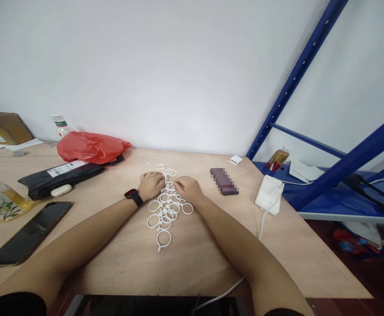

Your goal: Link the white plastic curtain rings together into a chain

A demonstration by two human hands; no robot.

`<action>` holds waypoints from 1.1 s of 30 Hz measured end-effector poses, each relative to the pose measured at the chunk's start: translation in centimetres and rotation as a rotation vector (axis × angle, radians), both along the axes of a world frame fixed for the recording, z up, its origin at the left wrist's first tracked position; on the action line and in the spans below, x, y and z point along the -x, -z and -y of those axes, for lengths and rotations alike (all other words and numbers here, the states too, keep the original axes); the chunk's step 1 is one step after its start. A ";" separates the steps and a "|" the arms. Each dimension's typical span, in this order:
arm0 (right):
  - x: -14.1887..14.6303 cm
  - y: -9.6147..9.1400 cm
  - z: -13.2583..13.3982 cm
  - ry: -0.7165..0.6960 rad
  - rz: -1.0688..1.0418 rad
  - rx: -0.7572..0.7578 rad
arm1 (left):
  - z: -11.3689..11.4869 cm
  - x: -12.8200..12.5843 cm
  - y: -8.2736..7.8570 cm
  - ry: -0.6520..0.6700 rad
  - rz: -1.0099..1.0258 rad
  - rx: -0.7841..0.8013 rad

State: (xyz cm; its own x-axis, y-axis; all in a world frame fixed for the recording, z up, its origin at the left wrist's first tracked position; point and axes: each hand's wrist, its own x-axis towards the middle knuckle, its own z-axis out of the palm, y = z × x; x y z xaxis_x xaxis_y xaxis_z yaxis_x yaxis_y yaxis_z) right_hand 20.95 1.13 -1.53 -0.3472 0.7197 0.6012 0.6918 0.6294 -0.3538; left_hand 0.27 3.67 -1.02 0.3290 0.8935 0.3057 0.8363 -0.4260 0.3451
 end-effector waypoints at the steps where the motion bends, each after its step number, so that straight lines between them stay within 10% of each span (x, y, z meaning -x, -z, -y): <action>1: 0.0 0.0 0.0 -0.001 0.002 0.005 | 0.0 0.0 -0.1 -0.006 -0.007 0.004; 23: 0.0 0.0 0.0 0.009 -0.047 0.025 | -0.6 0.4 0.5 0.146 0.123 -0.125; 33: -0.1 -0.5 0.5 -0.123 -0.001 -0.037 | -0.1 0.0 0.6 0.605 0.278 -0.265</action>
State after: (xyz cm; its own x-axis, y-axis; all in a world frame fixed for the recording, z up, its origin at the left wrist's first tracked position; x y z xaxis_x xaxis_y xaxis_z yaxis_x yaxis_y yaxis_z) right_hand 21.03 0.63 -1.04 -0.4306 0.6491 0.6271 0.6082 0.7220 -0.3299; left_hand 0.27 3.82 -1.61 0.6215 0.4633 0.6318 0.3234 -0.8862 0.3316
